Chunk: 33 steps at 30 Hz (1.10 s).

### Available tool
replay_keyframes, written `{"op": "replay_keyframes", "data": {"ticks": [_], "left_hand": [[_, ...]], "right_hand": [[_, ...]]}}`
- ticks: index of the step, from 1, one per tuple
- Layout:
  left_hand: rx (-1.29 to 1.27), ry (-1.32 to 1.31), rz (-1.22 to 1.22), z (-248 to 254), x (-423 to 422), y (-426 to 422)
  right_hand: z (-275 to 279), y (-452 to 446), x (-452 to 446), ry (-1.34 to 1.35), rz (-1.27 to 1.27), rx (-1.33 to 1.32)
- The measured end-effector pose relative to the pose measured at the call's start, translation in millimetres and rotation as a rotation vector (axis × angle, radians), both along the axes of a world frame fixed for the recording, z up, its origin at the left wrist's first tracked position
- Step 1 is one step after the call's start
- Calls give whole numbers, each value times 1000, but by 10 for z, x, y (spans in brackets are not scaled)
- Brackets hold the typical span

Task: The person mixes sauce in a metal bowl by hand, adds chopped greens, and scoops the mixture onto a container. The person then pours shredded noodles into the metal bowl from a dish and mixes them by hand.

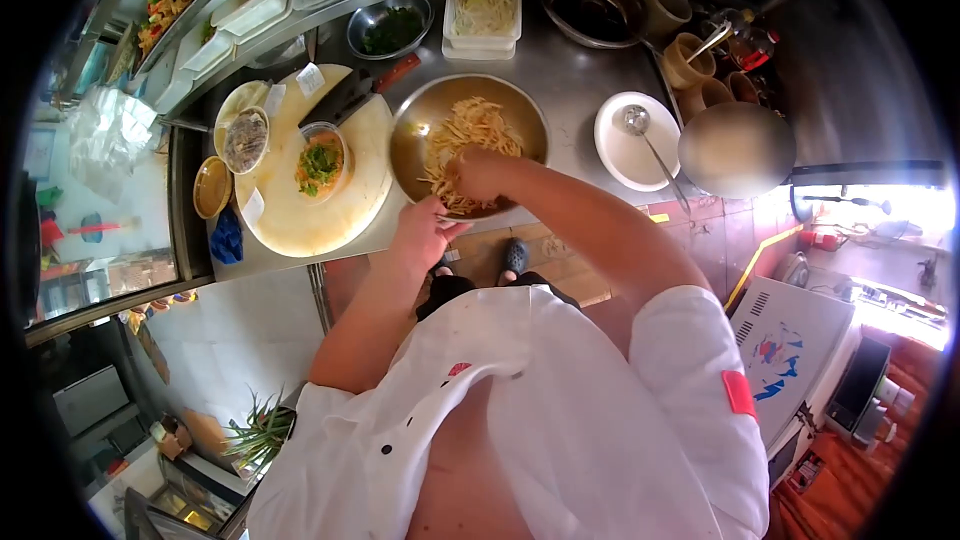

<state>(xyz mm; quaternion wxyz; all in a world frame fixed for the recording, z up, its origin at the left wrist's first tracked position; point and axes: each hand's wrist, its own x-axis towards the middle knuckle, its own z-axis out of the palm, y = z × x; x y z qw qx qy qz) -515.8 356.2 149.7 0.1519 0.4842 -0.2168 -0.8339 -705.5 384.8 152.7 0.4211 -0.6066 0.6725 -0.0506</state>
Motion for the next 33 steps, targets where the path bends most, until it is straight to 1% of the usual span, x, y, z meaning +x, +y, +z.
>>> {"op": "replay_keyframes", "data": {"ticks": [1,2,3,4,5,6,7,8,9,10,11,12,13,14,15,16,17,18,20,21,23,24,25,26,28,29,31,32,33], "left_hand": [[25,-62,-31,-80,8,17],[49,-126,-61,-113,40,9],[50,-27,-117,177,92,-22],[45,-37,-103,139,103,-106],[46,-48,-91,47,112,-170],[50,-59,-78,-1,106,-209],[23,-82,-41,55,-35,-226],[-23,-50,-29,68,-87,-223],[-69,-16,-20,64,-134,-220],[-112,16,-8,39,-143,-214],[-156,32,-69,-237,59,-145],[-78,-67,-125,-168,204,-51],[1,-67,-136,-12,248,-30],[91,-74,-144,101,290,7],[47,-198,-155,40,270,0],[61,-185,-155,5,215,-81],[87,-77,-94,-20,42,-168],[108,35,-37,-29,-96,-209],[-14,-36,-54,-48,-98,-116],[-82,-66,-57,-45,-106,-104],[19,-6,-117,-13,118,-24],[77,20,-147,-33,211,9],[135,-173,-116,-140,154,-9],[161,-102,-90,-238,110,-81],[213,30,-52,-229,-201,-250],[134,7,-52,-246,-190,-183],[-33,-34,-49,-264,-139,-49],[20,-27,-73,-244,-92,4],[77,-25,-98,-201,1,87]], "right_hand": [[-367,-96,-135,110,-25,-38],[-356,-45,-149,135,-4,-36],[-304,23,-144,161,15,-36],[-211,58,-120,189,28,-35],[-132,83,-82,186,299,-39],[-36,84,-16,81,194,6],[64,34,28,-17,88,44],[130,-5,34,-115,-22,76],[-151,-26,-46,-183,-146,22],[-17,2,-55,-162,-224,22],[244,46,-23,-143,-296,24],[404,34,-24,-123,-362,21],[158,30,-10,129,-143,-181],[-83,67,-57,86,-106,-141],[-16,145,16,35,-64,-89],[21,214,83,-13,-21,-37],[-58,79,56,-60,88,124],[-75,68,6,-53,-26,72],[-105,99,-71,-44,-247,-32],[-358,110,-155,66,-309,-276],[-270,275,-119,285,-260,-453],[-80,302,-110,202,-174,-357],[107,330,-99,117,-93,-256],[17,282,-94,70,-31,-77],[-100,115,-200,2,77,259],[-116,125,-246,-52,-156,185],[-261,265,-234,295,-335,-287],[-356,307,-254,466,-425,-531],[-336,324,-250,460,-365,-472]]}}
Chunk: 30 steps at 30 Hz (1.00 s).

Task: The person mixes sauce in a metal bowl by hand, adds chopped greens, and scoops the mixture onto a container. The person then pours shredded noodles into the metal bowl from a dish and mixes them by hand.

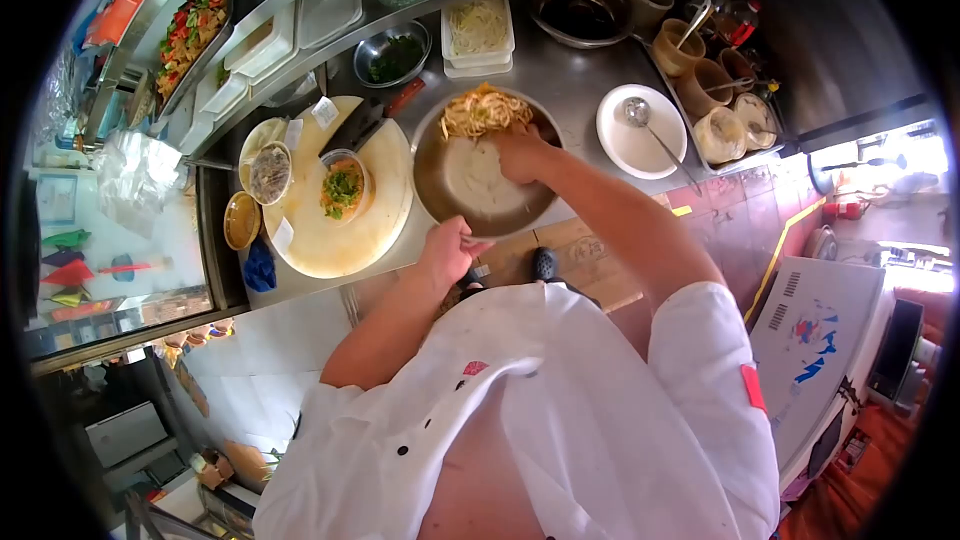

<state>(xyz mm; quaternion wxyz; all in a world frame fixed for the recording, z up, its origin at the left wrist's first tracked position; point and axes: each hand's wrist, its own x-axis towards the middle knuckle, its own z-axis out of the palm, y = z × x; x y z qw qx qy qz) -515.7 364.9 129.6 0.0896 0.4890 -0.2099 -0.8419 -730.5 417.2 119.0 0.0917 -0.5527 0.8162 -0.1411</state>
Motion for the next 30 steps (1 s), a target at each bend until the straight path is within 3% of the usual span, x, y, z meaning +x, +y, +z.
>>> {"op": "replay_keyframes", "data": {"ticks": [2,4,5,7,8,11,13,15,16,19,20,23,24,27,30], "left_hand": [[102,-114,-16,-238,36,39],[56,51,-24,-242,-218,-108],[-21,159,-59,-284,-296,-148],[-106,68,-13,-61,-364,-66],[-155,26,8,44,-410,-43],[-36,5,-35,-110,-149,136],[8,-22,-2,-125,-180,135],[1,-50,50,-306,-404,-39],[116,70,93,215,-530,-44],[-221,139,-15,-124,-405,37],[-311,177,-31,-219,-336,92],[-108,5,-64,-92,-182,213],[-79,-6,-79,-93,-186,177],[-151,68,-13,-114,-412,42],[-383,57,-56,98,-534,89]], "right_hand": [[10,24,-56,-114,154,288],[103,20,-60,-286,311,577],[134,14,-59,-364,280,555],[193,-44,-159,-512,219,498],[25,-38,-257,-480,166,321],[136,67,-208,-54,-2,180],[130,131,-111,-124,95,247],[263,72,-167,-312,301,541],[127,64,-210,-319,423,473],[4,54,-328,-503,70,137],[350,25,-347,-338,64,303],[-253,181,-223,-6,-11,-20],[-240,156,-275,-200,159,256],[-98,241,-52,-471,-109,181],[-303,73,-160,-1059,-807,-106]]}}
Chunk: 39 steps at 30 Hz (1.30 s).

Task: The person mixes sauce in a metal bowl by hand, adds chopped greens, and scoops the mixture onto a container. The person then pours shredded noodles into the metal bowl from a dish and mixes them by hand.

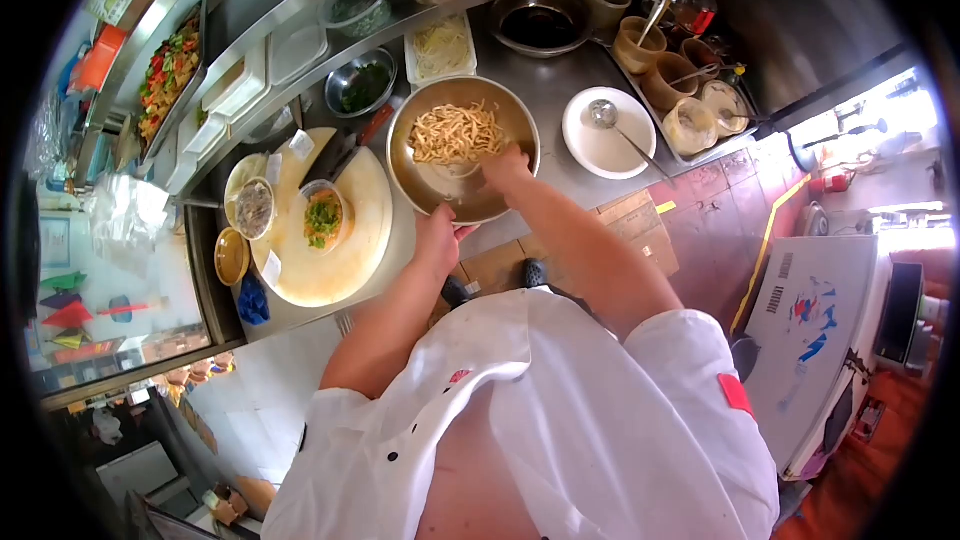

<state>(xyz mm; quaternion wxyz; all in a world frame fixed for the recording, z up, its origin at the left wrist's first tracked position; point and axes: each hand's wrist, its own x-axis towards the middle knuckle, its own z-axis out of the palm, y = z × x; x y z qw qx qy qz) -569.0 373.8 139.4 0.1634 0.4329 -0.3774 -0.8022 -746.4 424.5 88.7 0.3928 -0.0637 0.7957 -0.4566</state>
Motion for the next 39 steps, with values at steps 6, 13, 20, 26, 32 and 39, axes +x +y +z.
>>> {"op": "replay_keyframes", "data": {"ticks": [6,13,20,26,32,39], "left_hand": [[-331,-17,17,242,-77,371],[-227,-108,-27,110,-22,349],[-35,-120,3,160,110,195],[35,-52,-34,314,363,-1],[105,-28,-94,288,571,-364],[191,21,-214,32,717,-713]], "right_hand": [[397,-231,-29,-525,-711,-555],[644,-331,35,-604,-625,-563],[635,-179,-70,-512,-122,-563],[1363,-98,3,103,409,-84],[1802,-295,82,419,612,-12],[1849,-431,399,569,621,48]]}}
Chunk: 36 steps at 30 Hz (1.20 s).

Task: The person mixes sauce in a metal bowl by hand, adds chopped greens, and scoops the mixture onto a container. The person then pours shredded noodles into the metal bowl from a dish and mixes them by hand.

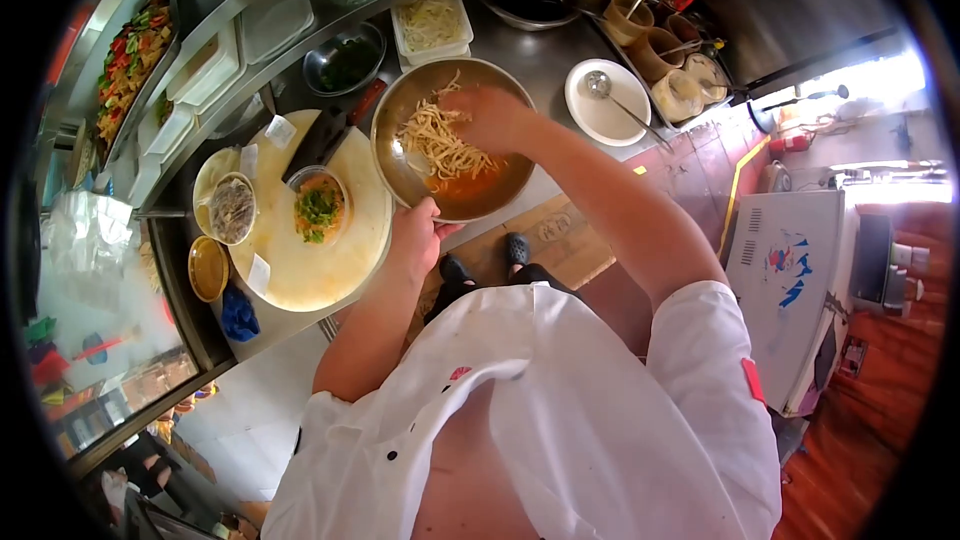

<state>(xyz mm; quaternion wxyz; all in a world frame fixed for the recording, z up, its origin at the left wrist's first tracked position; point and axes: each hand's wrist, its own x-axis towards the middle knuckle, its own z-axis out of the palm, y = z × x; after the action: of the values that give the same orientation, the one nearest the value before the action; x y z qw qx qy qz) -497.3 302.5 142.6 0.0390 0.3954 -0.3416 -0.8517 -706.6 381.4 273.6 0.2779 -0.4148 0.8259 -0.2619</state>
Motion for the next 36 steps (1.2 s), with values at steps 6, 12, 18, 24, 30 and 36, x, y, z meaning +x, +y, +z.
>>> {"op": "replay_keyframes", "data": {"ticks": [6,12,18,24,30,36], "left_hand": [[-167,94,49,336,10,44],[-333,62,68,174,-36,226],[-165,-6,24,323,135,-55],[-146,-58,73,310,339,-279],[-101,-29,-7,375,345,-264],[-202,-87,35,497,286,-236]], "right_hand": [[-1150,37,78,157,-615,-218],[-1092,-556,300,-373,-717,-350],[-1284,-602,712,229,154,-214],[-959,-200,376,438,578,-167],[-946,-661,184,400,100,-427],[-1114,-422,399,283,354,-102]]}}
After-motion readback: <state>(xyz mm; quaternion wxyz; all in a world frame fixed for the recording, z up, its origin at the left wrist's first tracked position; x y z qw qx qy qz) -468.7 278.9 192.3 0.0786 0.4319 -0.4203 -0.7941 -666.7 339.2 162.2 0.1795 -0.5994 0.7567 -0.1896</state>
